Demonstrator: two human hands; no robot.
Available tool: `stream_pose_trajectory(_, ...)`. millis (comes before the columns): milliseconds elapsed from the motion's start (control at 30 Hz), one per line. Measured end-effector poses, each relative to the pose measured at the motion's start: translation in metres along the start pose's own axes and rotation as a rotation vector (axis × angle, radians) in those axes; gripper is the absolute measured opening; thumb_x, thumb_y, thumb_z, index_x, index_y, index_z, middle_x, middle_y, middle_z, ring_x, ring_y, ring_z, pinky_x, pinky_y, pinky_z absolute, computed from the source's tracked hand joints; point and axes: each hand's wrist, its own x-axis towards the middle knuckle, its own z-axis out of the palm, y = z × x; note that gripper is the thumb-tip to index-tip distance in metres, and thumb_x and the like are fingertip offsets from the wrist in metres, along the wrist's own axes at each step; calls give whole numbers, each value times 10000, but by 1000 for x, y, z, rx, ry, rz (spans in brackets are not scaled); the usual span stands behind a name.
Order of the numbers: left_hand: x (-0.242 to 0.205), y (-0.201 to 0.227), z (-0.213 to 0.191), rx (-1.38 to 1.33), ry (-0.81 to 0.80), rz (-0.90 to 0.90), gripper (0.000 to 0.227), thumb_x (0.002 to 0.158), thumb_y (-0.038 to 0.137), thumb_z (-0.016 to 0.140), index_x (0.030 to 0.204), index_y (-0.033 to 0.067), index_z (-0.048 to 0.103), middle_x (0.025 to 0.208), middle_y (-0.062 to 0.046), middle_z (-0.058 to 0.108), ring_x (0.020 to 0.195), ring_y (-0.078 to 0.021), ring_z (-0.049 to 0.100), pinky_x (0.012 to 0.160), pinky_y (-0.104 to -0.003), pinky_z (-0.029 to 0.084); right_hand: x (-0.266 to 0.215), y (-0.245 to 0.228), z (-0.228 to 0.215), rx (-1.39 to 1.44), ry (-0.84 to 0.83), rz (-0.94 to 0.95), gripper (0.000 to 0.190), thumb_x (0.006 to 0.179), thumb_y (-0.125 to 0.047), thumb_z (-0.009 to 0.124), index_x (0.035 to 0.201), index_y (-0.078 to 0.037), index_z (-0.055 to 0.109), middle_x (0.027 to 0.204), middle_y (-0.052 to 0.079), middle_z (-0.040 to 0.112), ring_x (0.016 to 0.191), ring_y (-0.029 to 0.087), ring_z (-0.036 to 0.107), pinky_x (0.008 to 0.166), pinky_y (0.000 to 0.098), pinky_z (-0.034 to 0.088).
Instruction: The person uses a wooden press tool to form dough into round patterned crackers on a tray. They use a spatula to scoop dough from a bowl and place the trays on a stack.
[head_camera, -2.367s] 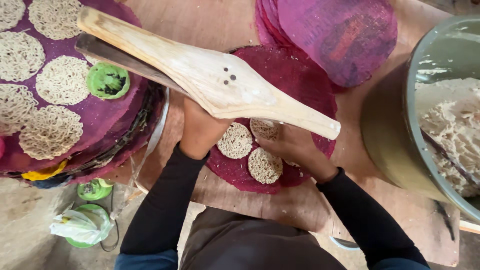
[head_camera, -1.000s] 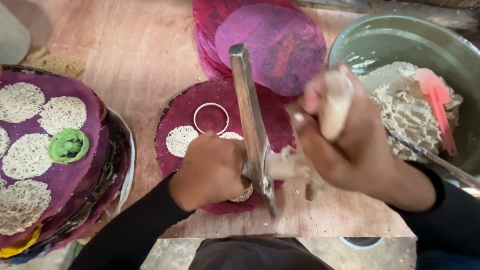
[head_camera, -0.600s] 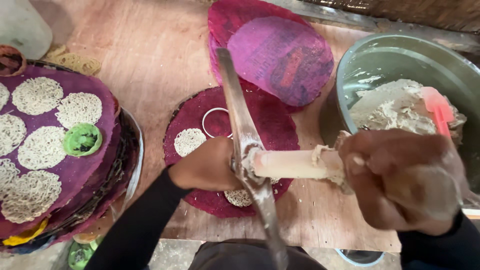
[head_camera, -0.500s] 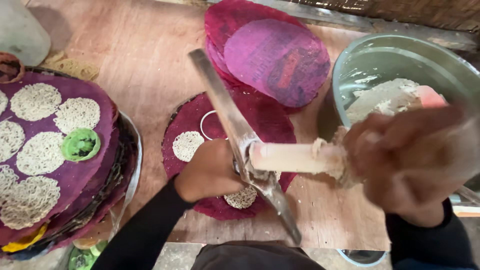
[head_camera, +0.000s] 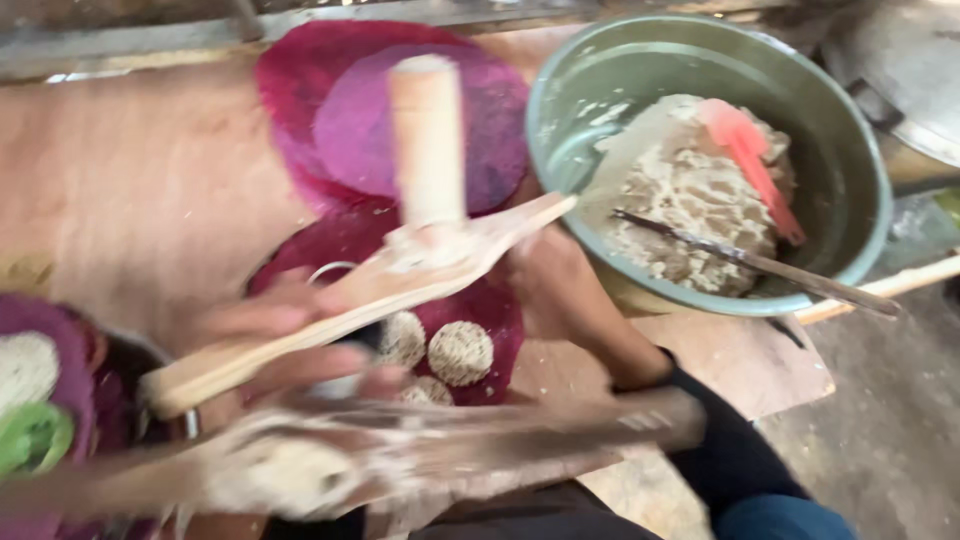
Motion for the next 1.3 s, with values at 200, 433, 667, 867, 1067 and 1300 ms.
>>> stream_pose_trajectory(200, -5, -17, -56, -17, 235, -18, 516, 788, 93, 857, 1262, 117, 655, 1169, -104, 745, 1111, -231, 751, 863, -306, 641, -82, 102, -145, -740, -239, 225, 514, 778, -383, 769, 1204, -109, 680, 999, 99, 749, 896, 301, 732, 758, 420, 574)
stream_pose_trajectory(433, -7, 16, -49, 538, 63, -111, 434, 801, 85, 798, 1169, 31, 573, 1077, -91, 675, 1083, -246, 726, 939, -396, 620, -69, 126, -209, -1066, -877, 471, 205, 1085, -281, 503, 1115, -144, 652, 786, 19, 716, 672, 135, 723, 510, 296, 544)
stream_pose_trajectory(667, -1, 20, -26, 186, 209, -278, 289, 984, 257, 672, 1196, 69, 615, 1130, -35, 714, 1099, -168, 738, 951, -325, 622, -49, 187, -178, -886, -736, 534, 271, 1014, -369, 456, 1055, -279, 707, 708, 48, 702, 606, 285, 713, 483, 439, 525)
stream_pose_trajectory(867, -10, 6, -40, 493, 37, -196, 243, 926, 217, 729, 1129, 87, 700, 1076, -34, 719, 1052, -235, 742, 951, -346, 576, -62, 171, -158, -851, -987, 548, 248, 1051, -351, 431, 1021, -210, 632, 689, 48, 695, 600, 259, 728, 508, 432, 555)
stream_pose_trajectory(1067, 11, 29, 4, 420, 214, -188, 326, 903, 157, 791, 1189, 107, 644, 1122, -44, 649, 1074, -193, 681, 939, -286, 576, -73, 140, -152, -695, -957, 426, 265, 1015, -372, 478, 971, -212, 684, 738, 46, 704, 621, 257, 711, 574, 449, 560)
stream_pose_trajectory(1300, 37, 28, 40, 404, 350, -265, 343, 846, 198, 819, 1110, 95, 626, 1028, -61, 633, 974, -227, 651, 871, -347, 541, -107, 171, -200, -307, -1133, 812, 393, 952, -415, 597, 1312, -302, 710, 1025, -14, 796, 867, 153, 776, 839, 317, 641)
